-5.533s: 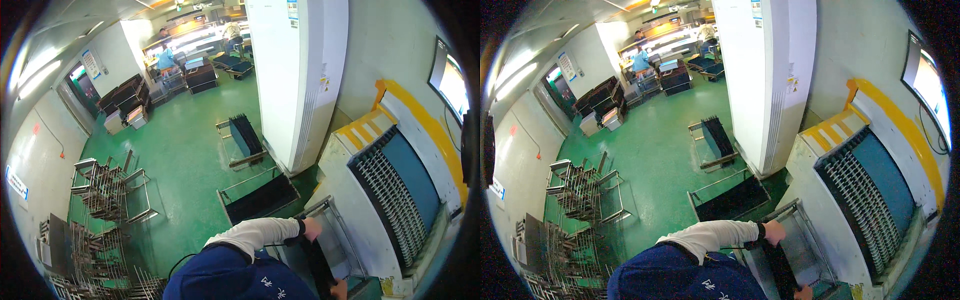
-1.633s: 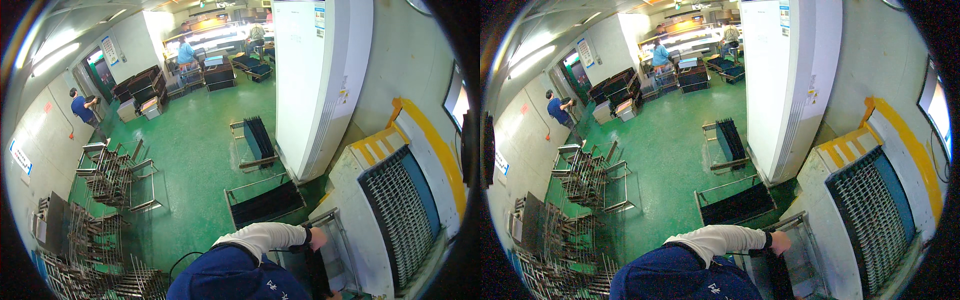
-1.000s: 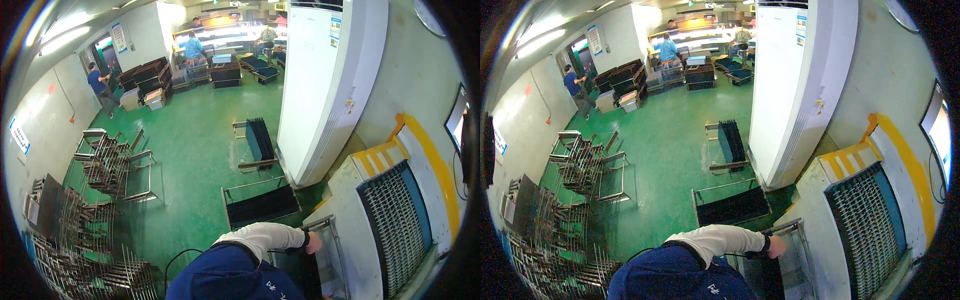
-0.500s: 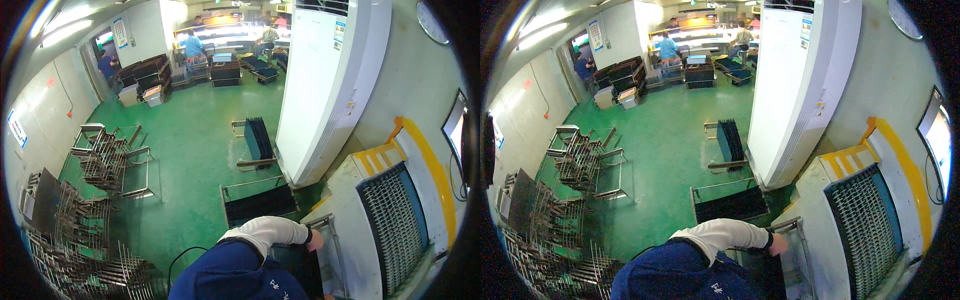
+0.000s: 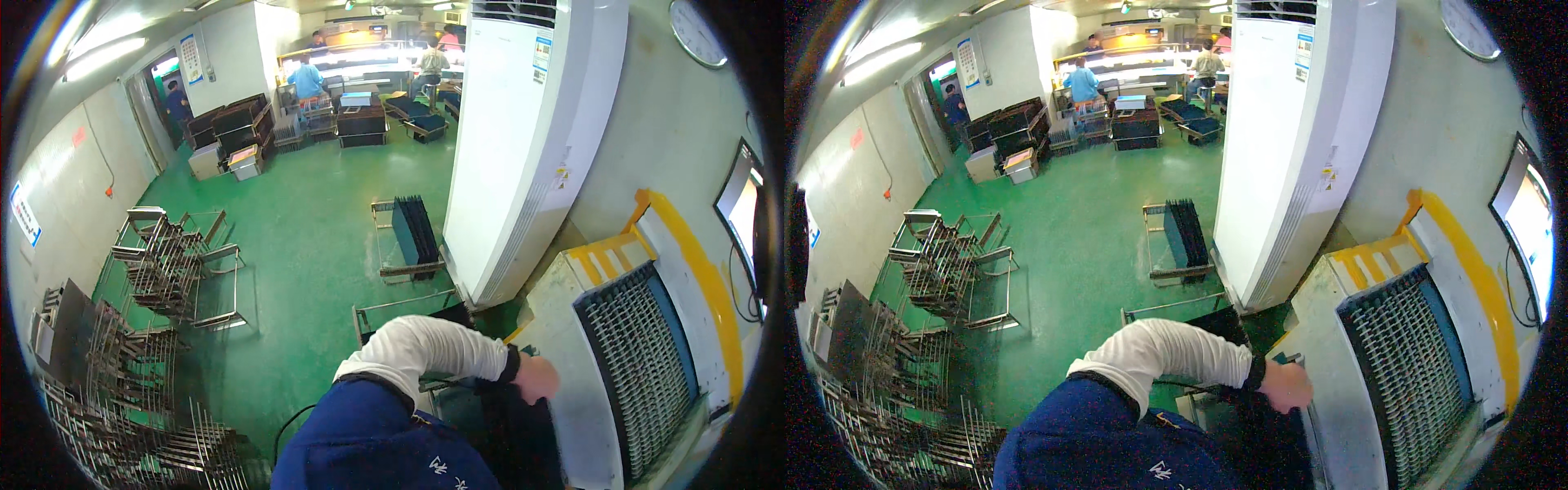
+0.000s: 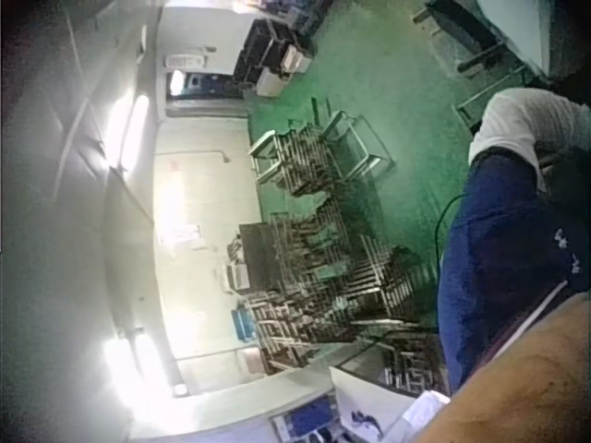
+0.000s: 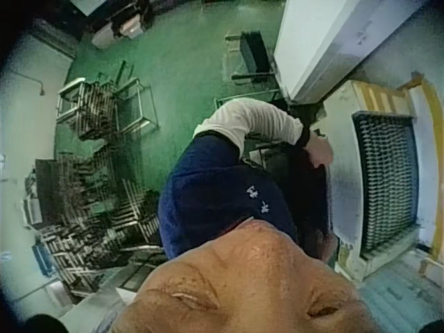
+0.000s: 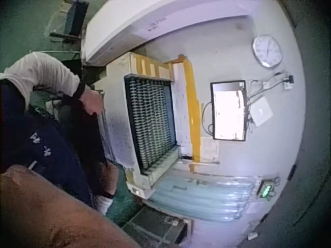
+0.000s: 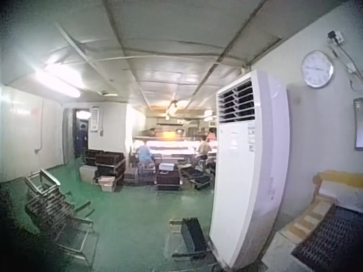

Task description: The recorder feeds blue industrial plates into a processing machine and organizes them into a rack.

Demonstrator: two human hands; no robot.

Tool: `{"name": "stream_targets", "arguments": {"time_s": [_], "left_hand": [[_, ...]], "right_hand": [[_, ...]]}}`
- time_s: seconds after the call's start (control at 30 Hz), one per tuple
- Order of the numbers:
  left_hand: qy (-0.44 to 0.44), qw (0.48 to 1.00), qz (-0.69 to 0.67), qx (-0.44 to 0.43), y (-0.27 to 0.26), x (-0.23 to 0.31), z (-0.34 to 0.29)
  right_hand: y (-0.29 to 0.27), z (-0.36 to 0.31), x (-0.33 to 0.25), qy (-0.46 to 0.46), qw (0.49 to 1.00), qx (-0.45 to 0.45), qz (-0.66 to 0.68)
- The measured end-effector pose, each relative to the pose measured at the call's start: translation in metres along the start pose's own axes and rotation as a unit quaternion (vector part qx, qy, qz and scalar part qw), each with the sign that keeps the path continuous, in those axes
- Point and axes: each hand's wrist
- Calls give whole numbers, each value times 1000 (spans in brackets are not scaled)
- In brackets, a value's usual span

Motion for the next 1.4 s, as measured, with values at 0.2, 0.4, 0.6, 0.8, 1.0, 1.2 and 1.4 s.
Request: {"name": "stream_targets", "arguments": {"time_s": [0.2,0.4,0.6,0.8,1.0,1.2,1.4], "left_hand": [[63,980,60,177,-165,-2,-15],[-37,974,172,146,-295,12,-43],[-45,946,164,277,-272,-17,15],[-59,927,171,327,-181,-68,91],[-61,959,120,248,-41,-70,113],[-88,975,95,179,19,-86,107],[-88,988,69,108,16,-106,138]], "right_hand": [[-79,-69,-29,-14,978,160,-130],[-138,-101,-91,-153,896,411,-70],[-177,-63,-66,-189,849,477,-128],[-171,60,1,-232,816,498,-178],[-76,149,76,-234,838,482,-98],[-38,170,83,-193,903,383,10],[-66,203,110,-156,937,312,35]]}}
Point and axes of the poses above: each hand's wrist, its own z-axis towards the middle knuckle, its own y-axis out of the palm, x = y × z, and after that the axes turned 15 degrees about z, right-handed
